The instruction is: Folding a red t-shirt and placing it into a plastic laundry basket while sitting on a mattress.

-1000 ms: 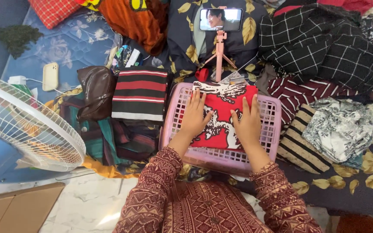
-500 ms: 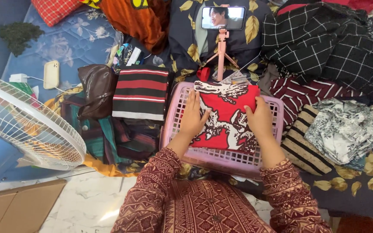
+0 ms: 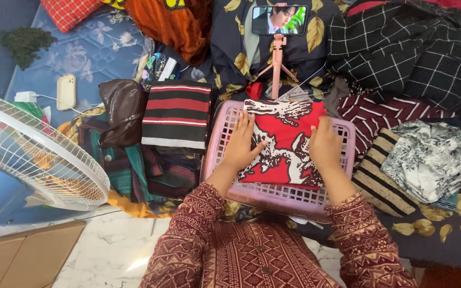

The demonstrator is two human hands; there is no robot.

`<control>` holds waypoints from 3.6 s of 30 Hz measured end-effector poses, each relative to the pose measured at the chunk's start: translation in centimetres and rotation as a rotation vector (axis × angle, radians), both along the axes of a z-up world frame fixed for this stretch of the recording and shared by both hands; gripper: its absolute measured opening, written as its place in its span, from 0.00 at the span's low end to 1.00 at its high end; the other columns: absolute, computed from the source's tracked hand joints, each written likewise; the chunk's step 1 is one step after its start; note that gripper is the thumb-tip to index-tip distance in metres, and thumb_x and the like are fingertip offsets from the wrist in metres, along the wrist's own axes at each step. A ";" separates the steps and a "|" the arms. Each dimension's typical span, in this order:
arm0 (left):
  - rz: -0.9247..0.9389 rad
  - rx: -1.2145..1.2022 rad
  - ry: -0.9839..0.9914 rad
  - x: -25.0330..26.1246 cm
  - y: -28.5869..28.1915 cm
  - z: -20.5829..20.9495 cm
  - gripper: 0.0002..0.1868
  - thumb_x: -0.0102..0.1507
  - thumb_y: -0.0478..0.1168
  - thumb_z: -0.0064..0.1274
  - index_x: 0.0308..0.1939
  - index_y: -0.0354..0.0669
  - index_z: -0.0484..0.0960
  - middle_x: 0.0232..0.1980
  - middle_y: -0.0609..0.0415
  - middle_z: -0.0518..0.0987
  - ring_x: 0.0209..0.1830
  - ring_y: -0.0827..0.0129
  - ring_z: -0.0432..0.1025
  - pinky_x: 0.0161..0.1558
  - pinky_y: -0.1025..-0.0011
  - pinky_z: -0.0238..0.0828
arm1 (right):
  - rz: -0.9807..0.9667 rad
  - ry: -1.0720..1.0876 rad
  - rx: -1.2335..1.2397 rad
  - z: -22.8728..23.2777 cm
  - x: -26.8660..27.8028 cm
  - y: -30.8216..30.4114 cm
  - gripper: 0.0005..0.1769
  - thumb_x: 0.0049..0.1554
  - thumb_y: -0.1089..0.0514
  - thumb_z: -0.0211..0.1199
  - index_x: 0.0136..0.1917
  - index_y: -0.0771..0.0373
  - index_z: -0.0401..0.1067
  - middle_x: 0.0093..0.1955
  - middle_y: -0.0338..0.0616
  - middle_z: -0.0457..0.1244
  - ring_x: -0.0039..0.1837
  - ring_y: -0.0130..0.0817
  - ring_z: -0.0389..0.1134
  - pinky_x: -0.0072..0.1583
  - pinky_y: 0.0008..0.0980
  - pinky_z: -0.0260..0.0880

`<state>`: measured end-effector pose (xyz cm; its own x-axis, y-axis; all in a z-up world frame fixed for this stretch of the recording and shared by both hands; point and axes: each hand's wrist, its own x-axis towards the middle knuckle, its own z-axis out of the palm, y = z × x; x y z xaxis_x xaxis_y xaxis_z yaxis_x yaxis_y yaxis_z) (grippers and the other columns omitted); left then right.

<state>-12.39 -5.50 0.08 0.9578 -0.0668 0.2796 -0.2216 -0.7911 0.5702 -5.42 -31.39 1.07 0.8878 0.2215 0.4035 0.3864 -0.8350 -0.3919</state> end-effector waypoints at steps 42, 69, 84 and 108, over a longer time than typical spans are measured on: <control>0.120 0.245 0.118 3.6 -1.6 0.7 0.43 0.66 0.57 0.49 0.81 0.48 0.52 0.84 0.48 0.48 0.85 0.55 0.41 0.78 0.41 0.29 | 0.042 0.048 -0.137 1.7 0.4 4.5 0.33 0.65 0.42 0.57 0.75 0.63 0.66 0.77 0.62 0.56 0.80 0.56 0.53 0.79 0.52 0.45; -0.009 -0.153 0.214 9.3 6.0 3.1 0.14 0.66 0.48 0.54 0.48 0.42 0.81 0.37 0.48 0.85 0.42 0.57 0.80 0.77 0.46 0.43 | 0.024 0.032 -0.088 2.3 -0.1 4.7 0.30 0.65 0.44 0.59 0.74 0.62 0.67 0.76 0.59 0.58 0.80 0.55 0.55 0.79 0.51 0.46; -0.017 -0.341 0.231 10.6 6.4 1.0 0.15 0.63 0.47 0.60 0.39 0.37 0.81 0.35 0.47 0.84 0.35 0.59 0.80 0.40 0.64 0.74 | 0.021 0.012 -0.136 2.3 -0.2 4.7 0.31 0.64 0.44 0.60 0.74 0.62 0.68 0.76 0.59 0.59 0.79 0.54 0.56 0.79 0.50 0.47; 0.082 -0.136 0.112 8.7 5.9 2.0 0.13 0.61 0.47 0.60 0.43 0.44 0.85 0.31 0.48 0.82 0.34 0.55 0.78 0.42 0.59 0.72 | 0.040 0.015 -0.129 2.1 -1.0 5.1 0.31 0.65 0.43 0.59 0.75 0.63 0.67 0.76 0.59 0.59 0.80 0.53 0.56 0.80 0.51 0.46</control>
<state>-3.73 0.40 2.12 0.9841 0.0443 0.1718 -0.0883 -0.7176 0.6909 -6.47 -26.30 3.21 0.8830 0.3061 0.3559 0.4153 -0.8628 -0.2882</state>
